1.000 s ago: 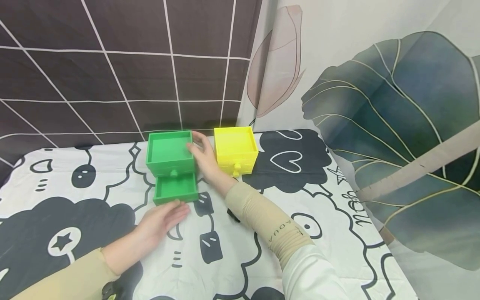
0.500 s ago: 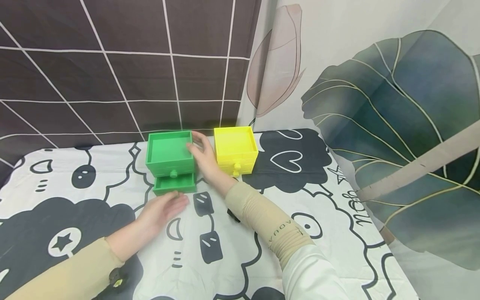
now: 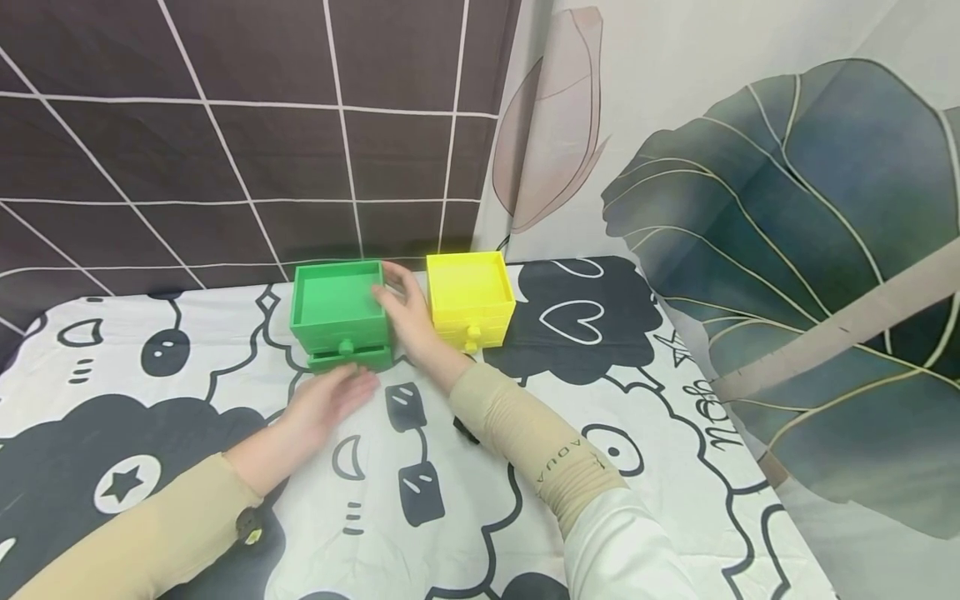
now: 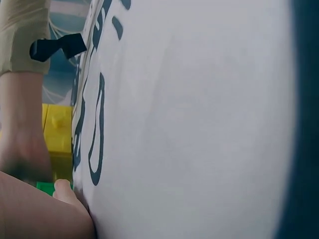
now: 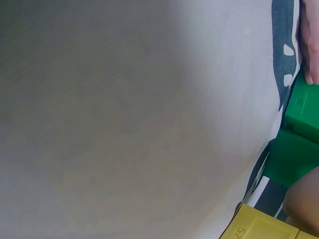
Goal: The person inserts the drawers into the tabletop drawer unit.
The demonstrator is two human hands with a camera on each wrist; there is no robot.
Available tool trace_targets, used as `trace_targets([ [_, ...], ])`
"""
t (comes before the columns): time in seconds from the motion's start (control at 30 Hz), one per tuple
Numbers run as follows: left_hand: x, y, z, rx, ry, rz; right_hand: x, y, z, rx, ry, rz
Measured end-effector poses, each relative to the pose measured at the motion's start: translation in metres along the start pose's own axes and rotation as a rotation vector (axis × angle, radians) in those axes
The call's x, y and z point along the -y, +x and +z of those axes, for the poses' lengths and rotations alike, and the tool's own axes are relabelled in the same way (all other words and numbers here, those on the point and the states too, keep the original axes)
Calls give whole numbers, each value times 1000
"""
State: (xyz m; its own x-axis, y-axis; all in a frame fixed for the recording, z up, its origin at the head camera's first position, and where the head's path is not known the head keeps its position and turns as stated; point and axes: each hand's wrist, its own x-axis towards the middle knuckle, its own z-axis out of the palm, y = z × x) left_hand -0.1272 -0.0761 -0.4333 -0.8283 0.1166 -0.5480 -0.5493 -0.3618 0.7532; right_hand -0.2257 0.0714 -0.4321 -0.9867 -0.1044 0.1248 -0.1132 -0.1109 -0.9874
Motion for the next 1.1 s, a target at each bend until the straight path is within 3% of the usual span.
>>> trace_targets([
  [0.53,-11,7,5,-1,-100,-52,1,1,1,-5,14,-7],
  [0.9,-9,5,-1,44,-46,-60,0,0,0,2,16,10],
  [1.1,-11,0,-11,70,-16,-77,4,-2,0,-4,30,35],
])
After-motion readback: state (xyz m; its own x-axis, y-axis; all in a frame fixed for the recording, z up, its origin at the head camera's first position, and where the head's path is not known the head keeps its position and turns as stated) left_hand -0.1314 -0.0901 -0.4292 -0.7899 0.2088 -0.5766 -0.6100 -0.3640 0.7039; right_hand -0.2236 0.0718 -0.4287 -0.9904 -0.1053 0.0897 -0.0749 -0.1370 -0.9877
